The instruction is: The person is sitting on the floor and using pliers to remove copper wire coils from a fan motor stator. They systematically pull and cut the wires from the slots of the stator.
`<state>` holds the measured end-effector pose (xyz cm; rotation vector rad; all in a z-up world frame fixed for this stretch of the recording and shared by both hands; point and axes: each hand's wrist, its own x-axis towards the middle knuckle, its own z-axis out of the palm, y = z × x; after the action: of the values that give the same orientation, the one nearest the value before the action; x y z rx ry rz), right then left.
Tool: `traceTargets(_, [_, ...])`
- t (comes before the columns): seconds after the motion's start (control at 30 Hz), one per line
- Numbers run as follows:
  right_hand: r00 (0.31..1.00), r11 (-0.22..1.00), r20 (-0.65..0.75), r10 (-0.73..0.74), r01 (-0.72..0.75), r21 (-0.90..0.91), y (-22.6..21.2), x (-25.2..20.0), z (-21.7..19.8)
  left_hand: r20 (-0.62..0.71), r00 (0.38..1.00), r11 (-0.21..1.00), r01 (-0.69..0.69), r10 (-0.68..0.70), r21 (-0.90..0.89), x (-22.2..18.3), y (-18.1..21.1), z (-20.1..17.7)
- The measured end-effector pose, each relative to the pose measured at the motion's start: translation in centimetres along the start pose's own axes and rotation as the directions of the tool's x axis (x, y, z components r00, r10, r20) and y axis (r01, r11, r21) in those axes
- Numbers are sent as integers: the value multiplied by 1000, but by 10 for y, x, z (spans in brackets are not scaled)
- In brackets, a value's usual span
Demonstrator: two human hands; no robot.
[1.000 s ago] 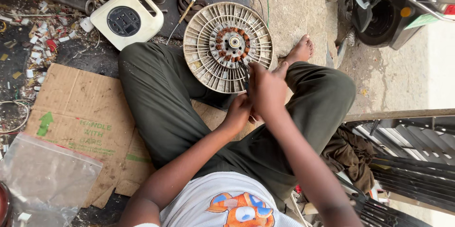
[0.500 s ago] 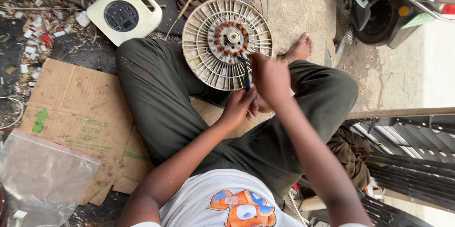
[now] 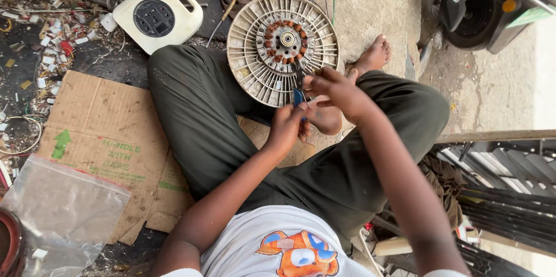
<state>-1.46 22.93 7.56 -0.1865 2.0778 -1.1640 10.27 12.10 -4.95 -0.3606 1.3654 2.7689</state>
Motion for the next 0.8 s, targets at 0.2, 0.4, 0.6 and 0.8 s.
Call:
traceTargets(0.2, [971,875,234,40,-147,462,11,14,-2,87,991,975,114,-99,-192,-1,9,-8])
traceTargets(0.4, [983,866,27,-183,174,-469,-7,25,4,161,981,909,163,-107,-384,-3,10,5])
traceTargets(0.6, [957,487,96,-275,225,-844,-37,22,1,159,977,887,196,-141,-418,9,2,3])
traceTargets(0.8, [977,268,166,-137,198,-943,-64,41,-3,193,972,835,218,-137,-505,15,-3,-2])
